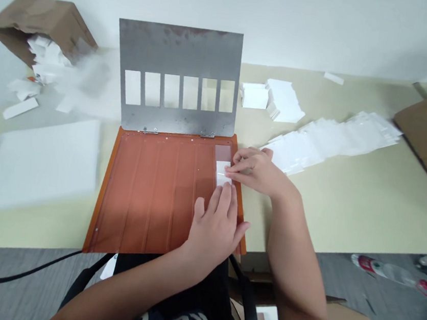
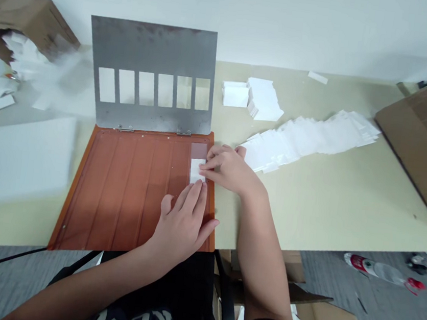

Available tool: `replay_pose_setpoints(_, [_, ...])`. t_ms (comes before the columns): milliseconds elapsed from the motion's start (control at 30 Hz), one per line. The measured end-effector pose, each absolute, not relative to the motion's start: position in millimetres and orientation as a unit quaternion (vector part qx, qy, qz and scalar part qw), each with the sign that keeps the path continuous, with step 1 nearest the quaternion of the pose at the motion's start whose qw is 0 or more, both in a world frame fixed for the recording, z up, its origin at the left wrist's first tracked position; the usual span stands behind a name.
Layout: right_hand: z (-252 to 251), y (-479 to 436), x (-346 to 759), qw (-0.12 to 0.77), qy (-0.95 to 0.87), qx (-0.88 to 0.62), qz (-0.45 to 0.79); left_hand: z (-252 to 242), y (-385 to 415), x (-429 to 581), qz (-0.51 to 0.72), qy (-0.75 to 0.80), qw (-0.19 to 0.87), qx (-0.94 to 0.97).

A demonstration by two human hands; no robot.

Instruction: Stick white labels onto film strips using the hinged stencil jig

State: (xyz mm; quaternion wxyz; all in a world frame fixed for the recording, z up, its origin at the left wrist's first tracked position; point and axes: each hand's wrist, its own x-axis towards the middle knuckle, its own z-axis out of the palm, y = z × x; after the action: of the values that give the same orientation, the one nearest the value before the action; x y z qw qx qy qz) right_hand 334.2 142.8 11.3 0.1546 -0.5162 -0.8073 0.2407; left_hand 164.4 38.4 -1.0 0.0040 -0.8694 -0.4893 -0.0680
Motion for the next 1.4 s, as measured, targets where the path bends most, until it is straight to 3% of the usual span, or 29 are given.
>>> replay_pose_setpoints(633, [14,142,333,0.162,-0.801,-0.513,0.261,-3,41,166,-0.082,-0.488,-0.010,-0.869])
replay_pose_setpoints(1200, [12,141,334,0.184,-0.807,-0.499,0.257,0,48,154,-0.226,-0.447,-0.093,-0.861])
replay_pose_setpoints(1400, [13,141,333,0.183,-0.804,-0.502,0.262,9,48,159,-0.152,-0.488,-0.061,-0.857])
